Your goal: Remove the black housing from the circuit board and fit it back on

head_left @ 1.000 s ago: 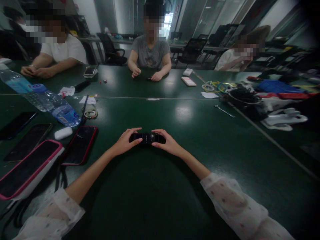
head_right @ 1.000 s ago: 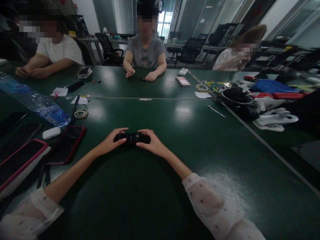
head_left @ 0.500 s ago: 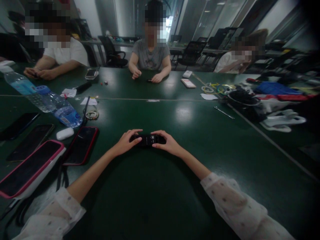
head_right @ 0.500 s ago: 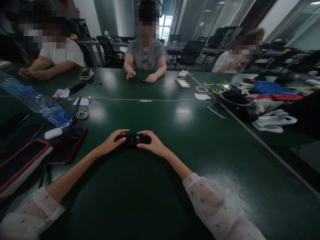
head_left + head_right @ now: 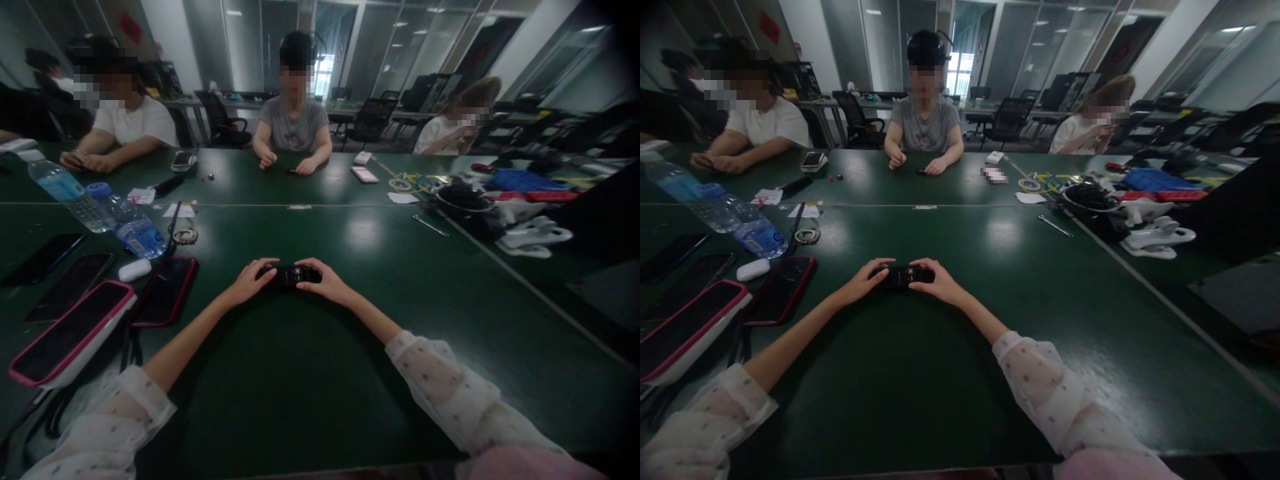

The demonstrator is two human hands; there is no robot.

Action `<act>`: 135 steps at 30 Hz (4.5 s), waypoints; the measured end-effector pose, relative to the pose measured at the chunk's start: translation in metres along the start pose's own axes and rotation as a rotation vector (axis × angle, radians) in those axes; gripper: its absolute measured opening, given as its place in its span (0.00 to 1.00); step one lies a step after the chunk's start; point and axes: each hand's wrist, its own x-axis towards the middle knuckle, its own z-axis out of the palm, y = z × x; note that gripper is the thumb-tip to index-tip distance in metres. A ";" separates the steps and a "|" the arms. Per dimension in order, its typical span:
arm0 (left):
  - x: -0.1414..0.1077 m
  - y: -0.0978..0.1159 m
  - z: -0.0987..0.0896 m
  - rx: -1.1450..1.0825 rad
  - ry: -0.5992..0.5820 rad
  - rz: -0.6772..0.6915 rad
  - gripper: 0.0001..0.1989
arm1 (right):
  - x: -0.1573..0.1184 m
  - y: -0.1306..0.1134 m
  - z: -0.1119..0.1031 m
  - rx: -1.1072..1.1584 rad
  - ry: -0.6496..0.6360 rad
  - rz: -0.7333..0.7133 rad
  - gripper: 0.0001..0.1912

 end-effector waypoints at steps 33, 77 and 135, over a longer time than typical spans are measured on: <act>-0.006 0.016 -0.007 -0.163 -0.055 0.012 0.24 | -0.002 -0.002 0.000 0.066 -0.032 0.011 0.27; 0.003 -0.004 0.004 -0.030 0.087 0.182 0.24 | -0.003 -0.004 0.008 -0.178 0.094 -0.060 0.25; 0.000 0.001 0.003 -0.024 0.044 0.024 0.25 | -0.009 0.043 -0.015 -0.174 1.054 0.220 0.26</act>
